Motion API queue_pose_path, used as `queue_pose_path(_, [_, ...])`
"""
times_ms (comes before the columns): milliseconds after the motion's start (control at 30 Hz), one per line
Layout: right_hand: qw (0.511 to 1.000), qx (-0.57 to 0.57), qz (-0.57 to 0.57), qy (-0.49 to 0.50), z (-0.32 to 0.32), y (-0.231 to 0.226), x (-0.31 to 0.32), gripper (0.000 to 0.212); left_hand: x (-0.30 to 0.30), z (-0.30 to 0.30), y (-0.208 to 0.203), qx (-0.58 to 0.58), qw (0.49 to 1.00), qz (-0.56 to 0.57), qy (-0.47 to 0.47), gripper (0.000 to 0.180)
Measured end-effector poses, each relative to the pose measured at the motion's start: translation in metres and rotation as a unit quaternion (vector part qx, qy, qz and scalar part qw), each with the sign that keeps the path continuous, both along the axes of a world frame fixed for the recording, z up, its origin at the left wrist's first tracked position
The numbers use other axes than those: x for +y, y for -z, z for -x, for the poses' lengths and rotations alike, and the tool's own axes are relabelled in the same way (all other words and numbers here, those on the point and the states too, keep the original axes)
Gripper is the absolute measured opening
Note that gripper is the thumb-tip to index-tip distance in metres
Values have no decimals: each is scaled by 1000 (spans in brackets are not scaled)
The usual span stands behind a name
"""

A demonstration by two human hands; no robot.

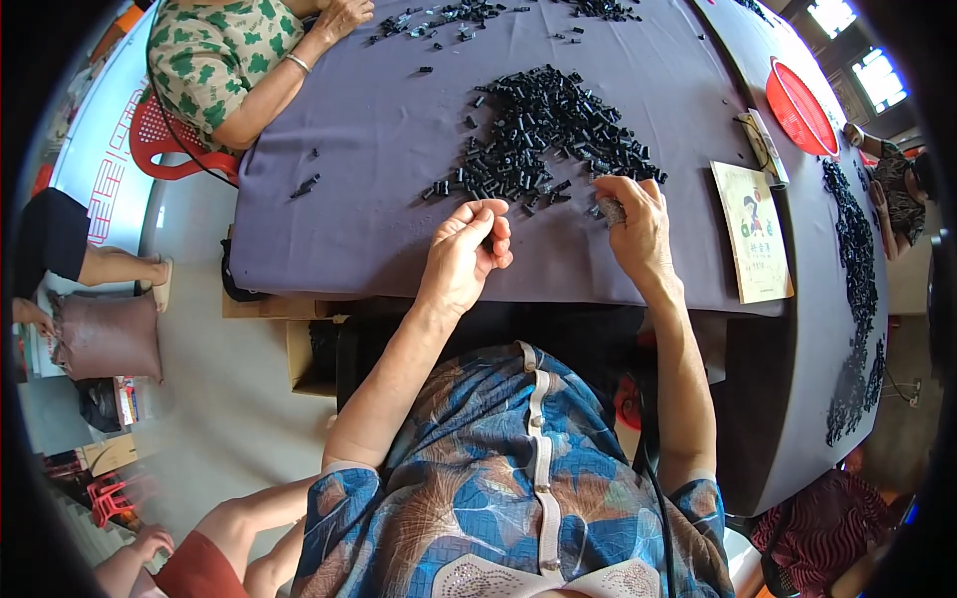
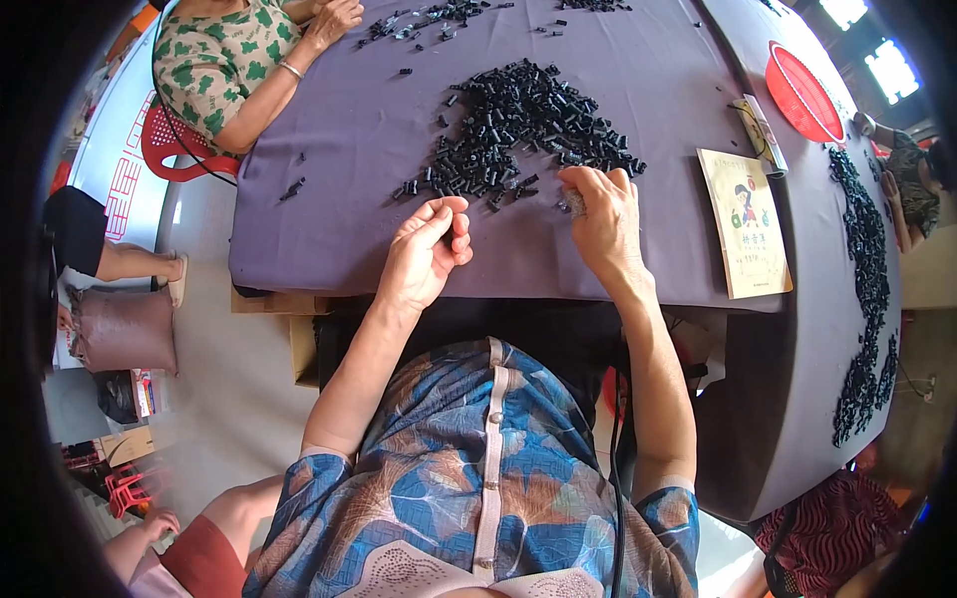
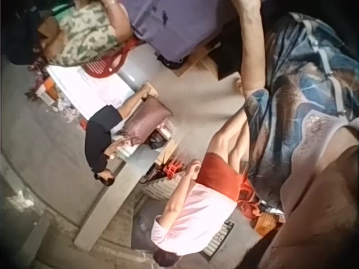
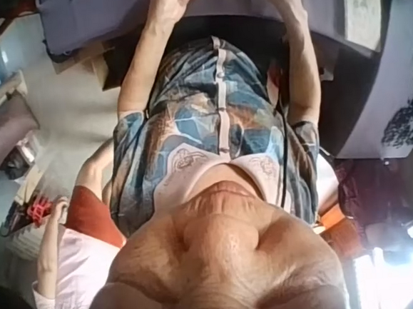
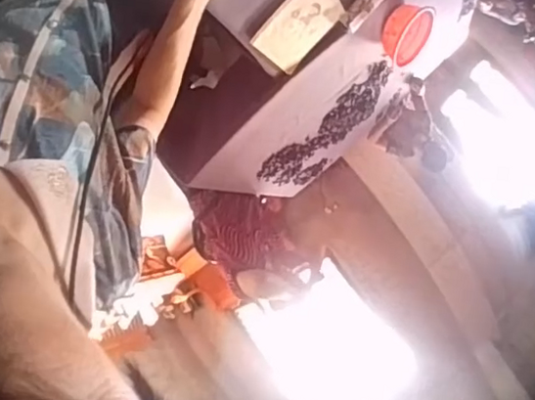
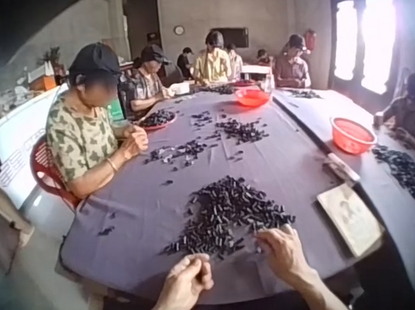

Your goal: Manually assembling small black plastic components with metallic inserts at a workbench.

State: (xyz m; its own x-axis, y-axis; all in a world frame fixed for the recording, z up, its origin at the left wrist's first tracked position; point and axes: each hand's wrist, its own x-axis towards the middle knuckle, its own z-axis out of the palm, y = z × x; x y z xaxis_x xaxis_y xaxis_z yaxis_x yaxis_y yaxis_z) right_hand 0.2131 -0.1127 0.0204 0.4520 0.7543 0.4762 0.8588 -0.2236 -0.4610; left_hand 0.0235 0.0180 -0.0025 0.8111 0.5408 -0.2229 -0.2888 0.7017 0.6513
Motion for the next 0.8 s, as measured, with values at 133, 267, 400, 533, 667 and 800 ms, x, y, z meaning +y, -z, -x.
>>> queue_pose_path(133, [1000,-2,3,5,-1,-5,-3,38,0,0,2,1,1000,-4,0,15])
queue_pose_path(267, [996,-65,57,-12,6,-11,-8,35,1,3,4,-6,1000,-5,6,16])
queue_pose_path(400, [989,-105,101,3,9,-6,-8,22,1,1,5,-11,1000,-5,8,16])
queue_pose_path(533, [989,-100,106,5,11,-5,-5,18,1,1,6,-15,1000,-6,10,16])
queue_pose_path(667, [992,-60,107,-42,12,-5,-3,34,0,1,5,-7,1000,-11,5,16])
queue_pose_path(800, [999,-16,25,-25,7,-3,-8,38,0,1,4,-14,1000,-9,8,16])
